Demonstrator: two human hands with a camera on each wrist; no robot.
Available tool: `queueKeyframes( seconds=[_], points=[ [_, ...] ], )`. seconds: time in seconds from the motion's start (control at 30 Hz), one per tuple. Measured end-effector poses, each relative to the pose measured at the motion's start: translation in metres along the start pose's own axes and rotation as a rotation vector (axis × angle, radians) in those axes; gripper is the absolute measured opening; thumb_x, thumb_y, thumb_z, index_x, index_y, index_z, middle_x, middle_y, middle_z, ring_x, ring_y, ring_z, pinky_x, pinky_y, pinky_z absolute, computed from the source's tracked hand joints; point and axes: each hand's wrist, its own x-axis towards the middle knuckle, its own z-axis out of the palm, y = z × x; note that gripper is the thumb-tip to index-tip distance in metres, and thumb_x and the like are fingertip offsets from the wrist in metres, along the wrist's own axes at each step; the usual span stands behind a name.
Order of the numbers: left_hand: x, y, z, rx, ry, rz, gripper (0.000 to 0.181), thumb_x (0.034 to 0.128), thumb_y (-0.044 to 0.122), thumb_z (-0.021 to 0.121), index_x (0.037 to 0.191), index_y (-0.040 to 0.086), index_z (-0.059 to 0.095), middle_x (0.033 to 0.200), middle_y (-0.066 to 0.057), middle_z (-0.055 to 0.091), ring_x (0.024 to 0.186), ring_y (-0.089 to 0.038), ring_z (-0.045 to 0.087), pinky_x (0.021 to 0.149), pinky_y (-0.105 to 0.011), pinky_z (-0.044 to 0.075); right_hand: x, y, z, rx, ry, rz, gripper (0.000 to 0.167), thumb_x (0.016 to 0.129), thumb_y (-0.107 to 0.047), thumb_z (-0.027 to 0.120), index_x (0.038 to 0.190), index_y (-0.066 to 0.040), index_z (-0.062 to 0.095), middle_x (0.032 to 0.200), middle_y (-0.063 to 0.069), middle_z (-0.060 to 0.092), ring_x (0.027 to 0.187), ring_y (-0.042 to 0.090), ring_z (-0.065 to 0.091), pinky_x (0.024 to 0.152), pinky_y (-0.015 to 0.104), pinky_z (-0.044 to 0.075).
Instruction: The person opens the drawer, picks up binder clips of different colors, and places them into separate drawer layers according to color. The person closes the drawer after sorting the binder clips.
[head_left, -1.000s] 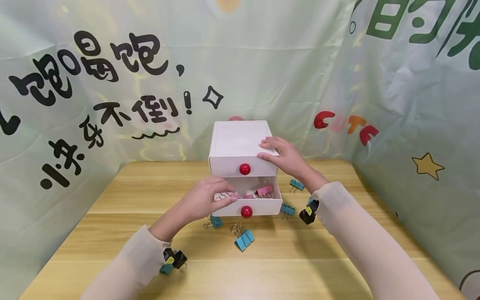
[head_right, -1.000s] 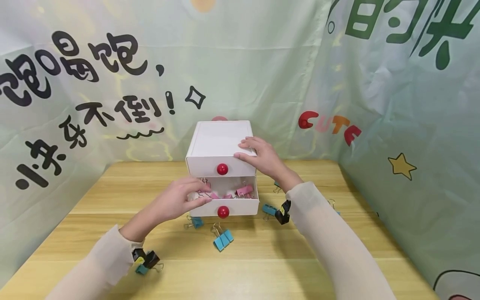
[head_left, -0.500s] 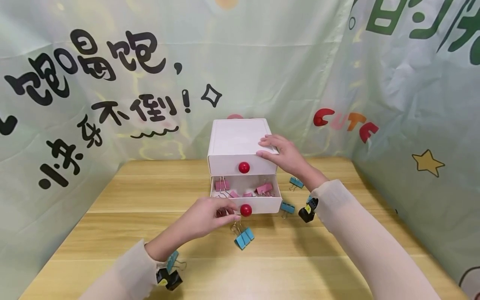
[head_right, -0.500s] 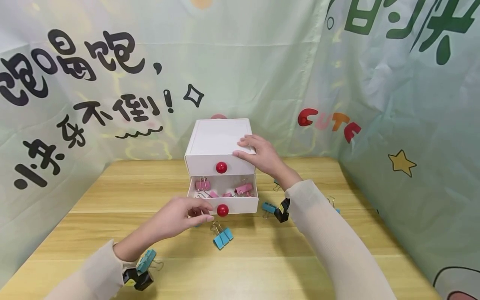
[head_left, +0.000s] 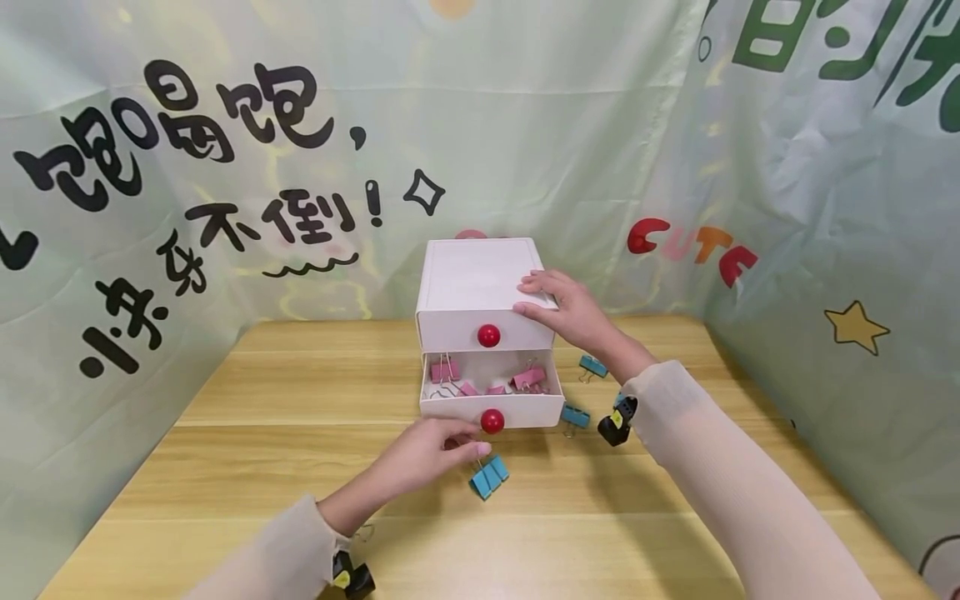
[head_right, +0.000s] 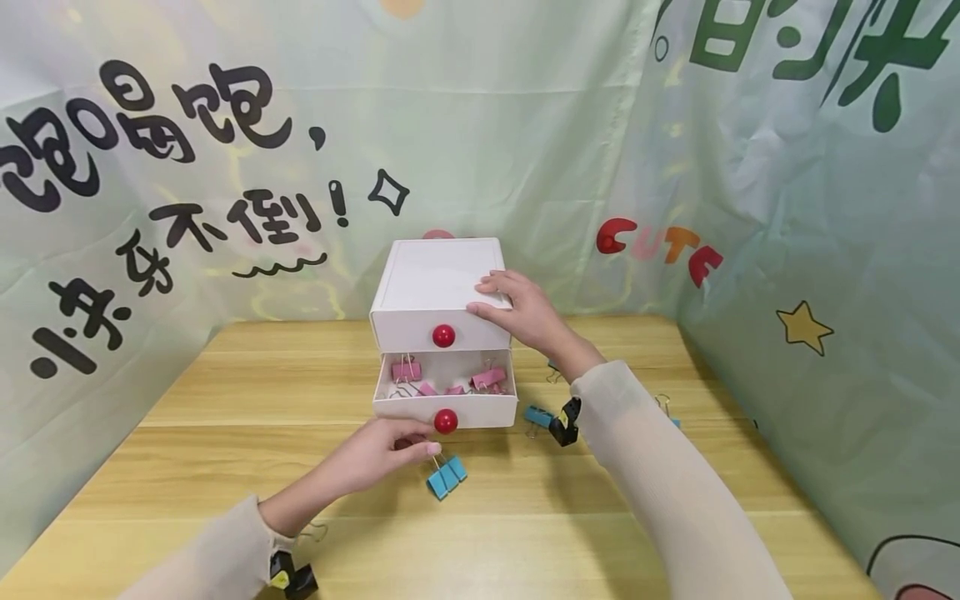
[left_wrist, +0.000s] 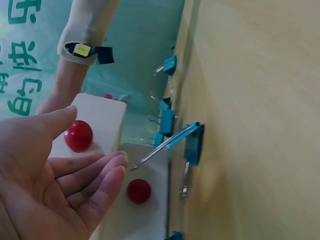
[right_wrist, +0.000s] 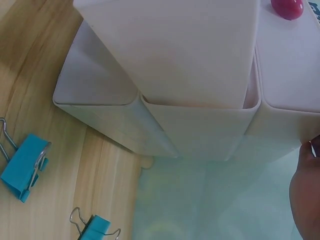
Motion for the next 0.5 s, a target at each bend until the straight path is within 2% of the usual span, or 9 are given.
queueKeyframes(
  seconds=[0.17, 0.23, 0.33, 0.5],
  points=[
    [0.005, -0.006, 0.008, -0.209, -0.017, -0.044, 0.045, 0.0971, 0.047, 0.056, 0.114, 0.009, 0.071, 0.100, -0.002, 0.073, 0.087, -0.021, 0.069, 0.079, -0.035, 0.056, 0.000, 0.000, -0.001, -0.010, -0.009, 0.000, 0.048, 0.089, -0.045, 0.069, 0.126, -0.013, 0.066, 0.144, 0.005, 0.049, 0.136, 0.026, 0.038, 0.110, 0.055, 0.030],
    [0.008, -0.007, 0.012, -0.320, -0.037, -0.054, 0.045, 0.0983, 0.043, 0.056, 0.112, 0.004, 0.071, 0.096, -0.008, 0.073, 0.082, -0.025, 0.069, 0.075, -0.035, 0.057, 0.000, 0.000, -0.001, -0.013, -0.008, 0.002, 0.048, 0.089, -0.045, 0.069, 0.126, -0.014, 0.066, 0.144, 0.005, 0.049, 0.136, 0.026, 0.038, 0.110, 0.055, 0.030],
    [0.011, -0.006, 0.017, -0.462, -0.049, -0.069, 0.046, 0.0991, 0.040, 0.056, 0.107, -0.003, 0.070, 0.095, -0.014, 0.072, 0.082, -0.028, 0.069, 0.074, -0.034, 0.059, 0.000, 0.000, -0.002, -0.015, -0.011, 0.007, 0.048, 0.089, -0.045, 0.069, 0.126, -0.014, 0.066, 0.144, 0.005, 0.049, 0.136, 0.026, 0.038, 0.110, 0.055, 0.031],
    [0.015, -0.001, 0.023, -0.590, -0.009, -0.119, 0.050, 0.1002, 0.040, 0.054, 0.106, -0.008, 0.070, 0.097, -0.018, 0.072, 0.085, -0.030, 0.069, 0.076, -0.033, 0.058, 0.000, -0.002, -0.002, -0.023, -0.017, -0.001, 0.047, 0.090, -0.043, 0.069, 0.125, -0.013, 0.066, 0.144, 0.005, 0.049, 0.137, 0.025, 0.038, 0.110, 0.053, 0.031]
  ],
)
